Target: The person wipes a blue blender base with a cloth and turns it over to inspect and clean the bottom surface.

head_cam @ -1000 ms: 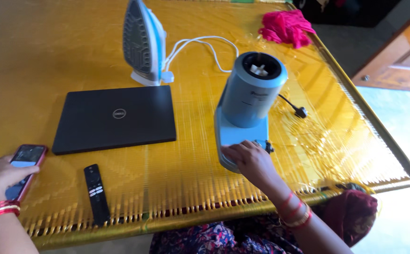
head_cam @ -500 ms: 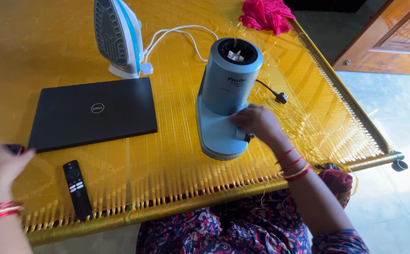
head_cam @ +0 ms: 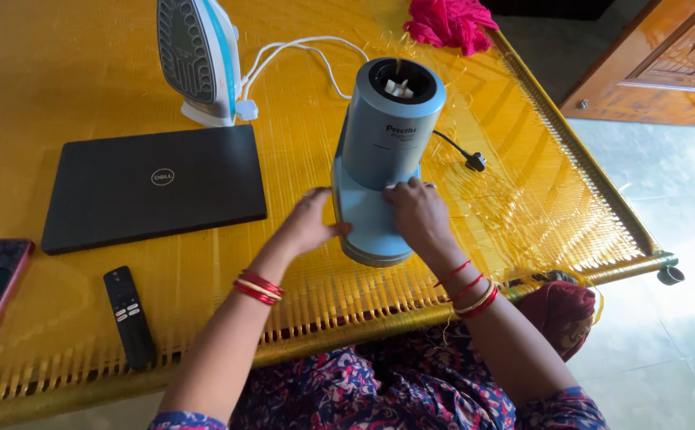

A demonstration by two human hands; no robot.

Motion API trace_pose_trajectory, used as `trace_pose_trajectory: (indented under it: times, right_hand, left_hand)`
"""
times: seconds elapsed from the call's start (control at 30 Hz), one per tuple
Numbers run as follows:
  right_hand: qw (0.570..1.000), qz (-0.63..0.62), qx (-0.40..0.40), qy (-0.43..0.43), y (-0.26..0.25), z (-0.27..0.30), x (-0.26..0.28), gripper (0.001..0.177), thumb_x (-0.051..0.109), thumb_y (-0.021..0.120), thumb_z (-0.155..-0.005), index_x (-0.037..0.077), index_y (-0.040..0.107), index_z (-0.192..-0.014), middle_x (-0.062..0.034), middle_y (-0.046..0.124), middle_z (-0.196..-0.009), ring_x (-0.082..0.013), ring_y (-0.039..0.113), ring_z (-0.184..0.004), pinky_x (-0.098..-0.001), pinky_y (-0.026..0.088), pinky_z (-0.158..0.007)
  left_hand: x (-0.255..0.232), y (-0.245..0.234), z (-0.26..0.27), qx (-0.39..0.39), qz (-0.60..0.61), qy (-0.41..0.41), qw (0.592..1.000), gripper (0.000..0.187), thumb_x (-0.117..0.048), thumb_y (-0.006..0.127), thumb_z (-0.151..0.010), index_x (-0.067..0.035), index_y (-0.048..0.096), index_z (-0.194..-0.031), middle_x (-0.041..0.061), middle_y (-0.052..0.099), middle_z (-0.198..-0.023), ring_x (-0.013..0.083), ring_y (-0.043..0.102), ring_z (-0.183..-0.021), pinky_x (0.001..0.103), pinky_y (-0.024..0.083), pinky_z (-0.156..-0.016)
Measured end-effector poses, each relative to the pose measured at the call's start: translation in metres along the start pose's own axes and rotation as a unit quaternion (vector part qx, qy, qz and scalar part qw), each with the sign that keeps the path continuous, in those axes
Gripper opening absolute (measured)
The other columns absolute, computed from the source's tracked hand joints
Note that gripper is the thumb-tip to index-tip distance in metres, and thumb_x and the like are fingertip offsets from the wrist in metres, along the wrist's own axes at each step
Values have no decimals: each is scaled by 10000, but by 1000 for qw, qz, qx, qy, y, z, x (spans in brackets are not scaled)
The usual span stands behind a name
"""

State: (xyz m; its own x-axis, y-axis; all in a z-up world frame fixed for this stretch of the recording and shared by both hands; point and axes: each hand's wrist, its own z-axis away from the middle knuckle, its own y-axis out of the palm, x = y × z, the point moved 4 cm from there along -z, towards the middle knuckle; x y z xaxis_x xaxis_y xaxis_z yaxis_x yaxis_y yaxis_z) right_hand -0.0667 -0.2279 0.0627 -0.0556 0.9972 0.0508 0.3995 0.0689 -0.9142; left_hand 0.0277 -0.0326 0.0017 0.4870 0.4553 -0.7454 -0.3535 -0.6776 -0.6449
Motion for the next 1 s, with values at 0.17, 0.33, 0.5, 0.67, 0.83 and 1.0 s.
trace_pose_trajectory:
  times: [0.17,0.33,0.5,0.67,0.83,1.0]
  right_hand:
    - [997,-61,-32,-33,10,-13,41,209,96,647,-871,127,724,-1063,-118,665,-1007,-340,670,-931,-454,567,-799]
    - [998,31,44,-26,39,-58,79,324,103,731,-674,8,671,-977,-192,637,-996,-331,683,-920,-396,601,-720]
    - [987,132,38,-77,85,-124,90,112,104,687,-801,30,696,-885,-199,649,-989,-327,688,-893,-410,606,-691]
    - [985,141,-35,-90,95,-212,71,131,109,621,-866,71,746,-876,-164,689,-961,-339,694,-872,-472,563,-690]
    - [920,381,92,22,147,-239,44,261,208,564,-892,111,788,-983,-166,742,-965,-367,709,-915,-605,492,-820]
    - [917,346,198,14,193,-217,50,283,219,594,-922,80,802,-1053,-177,761,-1021,-375,718,-937,-577,512,-774]
  left_hand:
    - [4,15,7,30,51,18,998,952,-374,856,-788,6,375,-1516,240,481,-1505,368,437,-1425,442,350,-1176]
    - [22,28,9,26,66,4,997,884,-397,820,-824,7,408,-1493,239,484,-1507,370,430,-1421,451,339,-1182]
    - [13,21,15,-21,73,84,994,816,-373,841,-810,52,489,-1411,269,548,-1427,414,501,-1352,467,385,-1137]
    - [17,-15,18,-104,-12,84,991,674,-296,825,-818,82,551,-1305,299,595,-1321,450,570,-1231,489,439,-1049]
    - [34,-55,10,-248,-32,54,967,392,-3,613,-909,16,611,-1301,245,660,-1250,428,617,-1168,501,486,-1006]
    - [40,-64,12,-275,-12,32,961,347,35,601,-910,3,649,-1253,232,679,-1199,422,632,-1134,496,501,-987]
